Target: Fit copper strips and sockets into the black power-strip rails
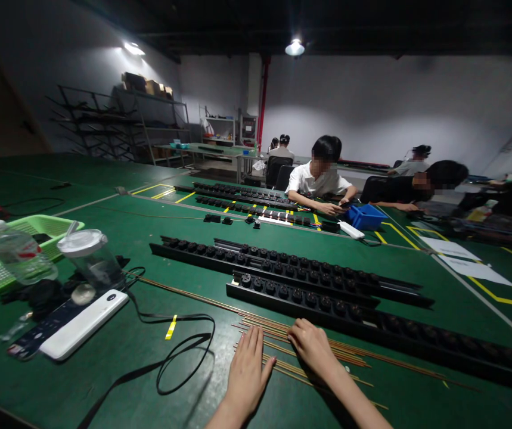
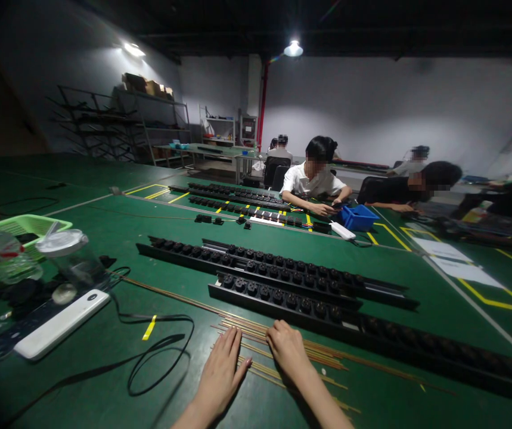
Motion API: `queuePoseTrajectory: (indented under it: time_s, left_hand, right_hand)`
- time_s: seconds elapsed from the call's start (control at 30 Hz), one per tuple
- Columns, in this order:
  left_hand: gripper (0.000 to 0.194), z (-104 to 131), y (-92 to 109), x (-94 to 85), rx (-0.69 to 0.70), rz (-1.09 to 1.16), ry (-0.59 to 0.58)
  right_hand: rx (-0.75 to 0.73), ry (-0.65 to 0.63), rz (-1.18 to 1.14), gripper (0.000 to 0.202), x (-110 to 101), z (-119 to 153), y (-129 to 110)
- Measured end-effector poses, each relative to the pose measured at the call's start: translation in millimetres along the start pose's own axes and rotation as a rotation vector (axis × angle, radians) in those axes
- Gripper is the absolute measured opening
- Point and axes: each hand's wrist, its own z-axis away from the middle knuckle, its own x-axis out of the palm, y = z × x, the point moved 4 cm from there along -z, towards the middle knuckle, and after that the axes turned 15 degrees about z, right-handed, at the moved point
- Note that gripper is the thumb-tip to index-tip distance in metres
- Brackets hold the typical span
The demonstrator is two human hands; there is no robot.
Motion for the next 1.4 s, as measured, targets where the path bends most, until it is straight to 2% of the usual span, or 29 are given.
queuePoseTrajectory:
  time_s: [0.33,0.6,0.77,0.97,1.2,1.4]
  left_hand:
    - [0.06,-1,0,-3.7,0.025,-0.009,0.016]
    - [0.056,-2,0,-1.3,-0.004,-0.009,-0.002]
    - [0.055,-4,3,-7.3,0.008,-0.042,0.005]
    - [0.056,-2,4,-7.6,0.007,-0.04,0.007]
    - [0.062,4,4,-4.1,-0.004,0.0,0.017]
    - [0.066,8,8,-13.3,-0.031,0.054,-0.008]
  right_hand:
    - [0.014,-0.037,-0.027,0.02,-2,-8,-5]
    - [0.01,-0.182,0.086,0.027,-11,-16,-14]
    - [-0.01,-0.261,0.119,0.021,-15,-32,-18]
    - [-0.051,-0.333,0.147,0.023,-13,-47,-21]
    - [-0.094,-0.31,0.164,0.022,-11,-50,-23]
    - [-0.132,-0.234,0.137,0.019,-13,-47,-19]
